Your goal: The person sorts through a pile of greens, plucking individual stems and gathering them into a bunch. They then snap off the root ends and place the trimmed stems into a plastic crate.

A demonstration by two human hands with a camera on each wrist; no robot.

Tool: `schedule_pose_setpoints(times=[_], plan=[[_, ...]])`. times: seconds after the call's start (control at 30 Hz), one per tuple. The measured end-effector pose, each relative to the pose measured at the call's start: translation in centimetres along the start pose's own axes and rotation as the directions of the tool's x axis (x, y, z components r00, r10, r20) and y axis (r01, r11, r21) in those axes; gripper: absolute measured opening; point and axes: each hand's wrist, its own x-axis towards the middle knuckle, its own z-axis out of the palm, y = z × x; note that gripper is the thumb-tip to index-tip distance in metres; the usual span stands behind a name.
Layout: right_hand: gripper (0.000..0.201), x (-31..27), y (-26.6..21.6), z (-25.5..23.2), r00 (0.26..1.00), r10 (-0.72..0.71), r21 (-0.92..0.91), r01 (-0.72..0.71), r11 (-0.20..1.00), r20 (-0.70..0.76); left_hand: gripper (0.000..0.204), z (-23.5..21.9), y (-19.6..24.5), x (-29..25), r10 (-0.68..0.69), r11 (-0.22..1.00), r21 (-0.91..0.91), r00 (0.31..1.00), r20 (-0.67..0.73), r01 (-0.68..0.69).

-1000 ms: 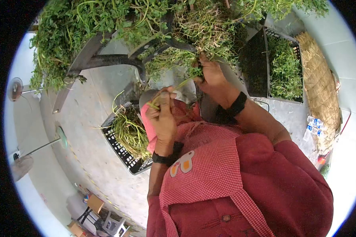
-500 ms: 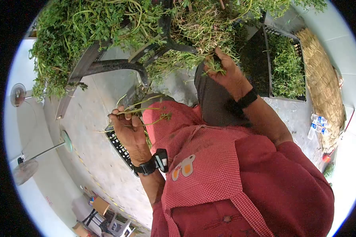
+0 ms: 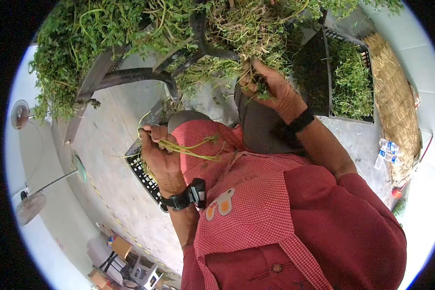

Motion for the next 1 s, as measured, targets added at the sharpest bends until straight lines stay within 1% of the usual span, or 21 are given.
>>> schedule_pose_setpoints(times=[0.03,0.1,0.13,0.2,0.23,0.3,0.33,0.4,0.43,0.5,0.6,0.63,0.7,0.73,0.8,0.83,0.87,0.9,0.93,0.97,1.0], plan=[[0.032,0.2,0.2,-0.2,1.0,0.004,-0.001,-0.004,1.0,0.001,0.029,0.0,0.0,0.0,0.003,1.0,0.0,1.0,-0.004,-0.003],[0.03,0.7,0.5,-0.4,0.976,-0.034,0.017,0.031,0.999,0.217,0.028,0.2,-0.2,-0.1,-0.01,0.999,-0.036,1.0,0.027,0.011],[0.03,0.6,0.5,-0.6,0.975,-0.032,0.014,0.03,0.999,0.218,0.028,0.2,-0.3,-0.1,-0.007,0.999,-0.038,1.0,0.026,0.008],[0.027,-0.1,-0.1,0.8,0.984,-0.026,-0.107,0.045,0.993,0.176,0.029,0.2,-0.5,-0.1,-0.003,1.0,-0.028,1.0,0.011,0.003],[0.027,-0.1,0.1,0.8,0.984,-0.025,-0.109,0.045,0.993,0.174,0.029,0.2,-0.6,-0.2,-0.003,1.0,-0.031,1.0,0.01,0.003],[0.026,-0.2,0.4,0.7,0.989,-0.026,-0.219,0.058,0.974,0.145,0.029,0.4,-0.8,-0.3,-0.012,0.999,-0.031,1.0,0.012,0.012],[0.026,-0.2,0.4,0.8,0.989,-0.027,-0.221,0.059,0.973,0.143,0.029,0.3,-0.8,-0.4,-0.013,0.999,-0.034,1.0,0.013,0.013],[0.022,-0.3,0.5,1.2,0.979,-0.088,-0.238,0.131,0.962,0.181,0.03,0.2,-0.8,-0.4,-0.034,0.999,-0.022,0.998,0.046,0.035],[0.022,-0.3,0.6,1.3,0.98,-0.088,-0.239,0.13,0.962,0.18,0.03,0.0,-0.8,-0.4,-0.035,0.999,-0.023,0.998,0.046,0.036],[0.021,-0.3,0.7,1.5,0.977,-0.128,-0.332,0.178,0.926,0.169,0.03,-0.3,-0.9,-0.3,-0.017,1.0,-0.006,1.0,-0.005,0.017],[0.021,-0.1,0.9,1.5,0.976,-0.12,-0.39,0.183,0.902,0.181,0.03,-0.6,-0.9,-0.3,-0.014,1.0,0.016,0.999,-0.05,0.014],[0.021,-0.2,0.9,1.6,0.976,-0.12,-0.392,0.184,0.901,0.18,0.03,-0.6,-1.0,-0.3,-0.014,1.0,0.014,0.999,-0.049,0.015],[0.019,-0.4,0.7,1.6,0.997,-0.068,-0.333,0.077,0.94,0.038,0.03,-0.5,-1.1,-0.3,-0.011,0.999,0.051,0.998,-0.061,0.014],[0.019,0.0,0.8,1.0,0.997,-0.073,-0.338,0.082,0.938,0.038,0.03,-0.5,-1.0,-0.3,-0.012,0.999,0.047,0.998,-0.055,0.014],[0.017,0.9,0.4,0.2,0.993,-0.12,-0.249,0.112,0.962,-0.015,0.03,-0.4,-0.7,-0.3,-0.02,1.0,0.02,1.0,0.004,0.02],[0.021,0.7,-0.7,-0.7,0.971,-0.236,-0.6,0.21,0.772,0.037,0.029,-0.3,-0.6,-0.3,0.017,0.998,0.064,1.0,-0.001,-0.017],[0.026,0.5,-1.8,-1.5,0.744,-0.538,-0.864,0.5,0.055,0.396,0.029,-0.3,-0.5,-0.3,0.03,0.997,0.074,0.999,-0.014,-0.028],[0.03,0.8,-2.8,-2.9,0.425,-0.429,-0.59,0.402,-0.7,0.797,0.028,-0.3,-0.2,-0.3,-0.001,1.0,0.018,1.0,0.014,0.001],[0.029,4.0,-4.3,-6.7,0.523,-0.368,-0.587,0.347,-0.731,0.768,0.028,-0.4,-0.1,-0.4,-0.03,0.999,-0.04,0.999,0.044,0.032],[0.028,7.1,-5.2,-9.6,0.613,-0.306,-0.569,0.292,-0.768,0.728,0.027,0.4,-0.2,-0.6,-0.017,0.999,-0.039,0.998,0.061,0.019],[0.035,6.3,-6.6,-8.1,0.672,-0.312,-0.581,0.218,-0.784,0.672,0.027,0.5,-0.2,-0.6,-0.003,0.999,-0.034,0.999,0.054,0.005]])
